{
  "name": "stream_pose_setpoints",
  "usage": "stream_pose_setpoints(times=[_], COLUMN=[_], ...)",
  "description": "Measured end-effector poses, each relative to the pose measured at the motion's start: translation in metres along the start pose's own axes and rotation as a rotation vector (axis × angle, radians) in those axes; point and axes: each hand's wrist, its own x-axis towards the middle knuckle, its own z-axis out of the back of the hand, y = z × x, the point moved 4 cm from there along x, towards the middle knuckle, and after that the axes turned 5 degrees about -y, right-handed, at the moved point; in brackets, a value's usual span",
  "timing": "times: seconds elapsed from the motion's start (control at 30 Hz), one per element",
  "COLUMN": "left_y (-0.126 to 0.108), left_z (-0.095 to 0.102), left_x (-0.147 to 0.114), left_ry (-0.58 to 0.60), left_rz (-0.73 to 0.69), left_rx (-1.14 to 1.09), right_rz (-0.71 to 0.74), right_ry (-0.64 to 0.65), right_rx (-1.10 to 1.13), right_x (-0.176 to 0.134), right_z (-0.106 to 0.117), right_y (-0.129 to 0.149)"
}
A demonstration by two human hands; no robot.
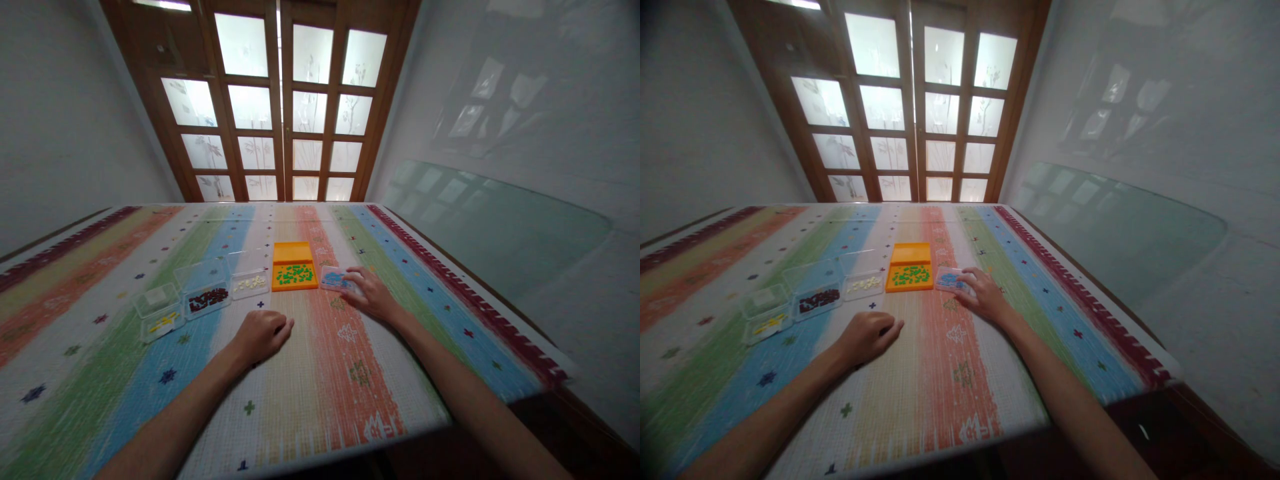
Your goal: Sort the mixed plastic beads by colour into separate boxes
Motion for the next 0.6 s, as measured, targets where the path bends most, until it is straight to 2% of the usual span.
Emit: stream_pose_setpoints(times=[0.6], left_y=[0.0], left_z=[0.0], left_x=[0.0], left_ry=[0.016], left_rz=[0.005], left_rx=[0.004], right_rz=[0.074], right_ry=[0.0], right_rx=[-0.073], right_x=[0.005], right_z=[-0.009], right_y=[0.01])
